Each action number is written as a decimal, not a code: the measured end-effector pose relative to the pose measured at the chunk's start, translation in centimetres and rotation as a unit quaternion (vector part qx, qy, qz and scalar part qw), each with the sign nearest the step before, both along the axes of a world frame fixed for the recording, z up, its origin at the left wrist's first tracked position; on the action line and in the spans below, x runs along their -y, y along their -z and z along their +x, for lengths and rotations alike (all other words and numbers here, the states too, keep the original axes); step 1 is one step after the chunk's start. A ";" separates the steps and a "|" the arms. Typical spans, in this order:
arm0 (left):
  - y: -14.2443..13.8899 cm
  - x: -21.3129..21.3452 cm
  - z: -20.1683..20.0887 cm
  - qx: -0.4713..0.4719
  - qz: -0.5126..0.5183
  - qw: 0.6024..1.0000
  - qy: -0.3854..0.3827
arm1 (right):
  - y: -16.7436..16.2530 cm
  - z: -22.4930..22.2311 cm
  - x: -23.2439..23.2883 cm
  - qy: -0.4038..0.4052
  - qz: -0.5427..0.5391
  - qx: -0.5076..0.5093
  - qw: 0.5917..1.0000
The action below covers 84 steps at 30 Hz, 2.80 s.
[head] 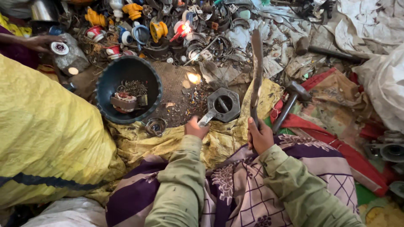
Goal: The person sits on the floor and repeatedly hammers a metal piece placed on a hexagonal anvil. They adjust the metal piece between strikes and occasionally pick up or set down the hammer.
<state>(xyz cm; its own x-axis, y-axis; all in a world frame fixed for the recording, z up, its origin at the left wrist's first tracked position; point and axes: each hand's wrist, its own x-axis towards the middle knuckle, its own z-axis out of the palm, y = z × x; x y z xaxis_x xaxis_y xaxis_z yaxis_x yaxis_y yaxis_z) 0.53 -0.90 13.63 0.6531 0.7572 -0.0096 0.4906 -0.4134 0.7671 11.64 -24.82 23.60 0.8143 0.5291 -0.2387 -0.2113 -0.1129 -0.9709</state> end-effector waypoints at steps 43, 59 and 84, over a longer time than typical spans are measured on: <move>-8.0 1.4 2.6 -0.266 -0.014 0.962 0.056 | 2.8 -0.5 -0.3 -0.187 -0.241 0.389 0.869; -3.9 1.3 3.5 -0.265 0.015 0.958 0.107 | 8.2 0.9 -0.1 -0.212 -0.378 0.335 0.837; -3.3 -0.1 2.0 -0.235 0.020 0.966 0.106 | -2.7 0.5 2.1 -0.066 0.008 0.162 0.985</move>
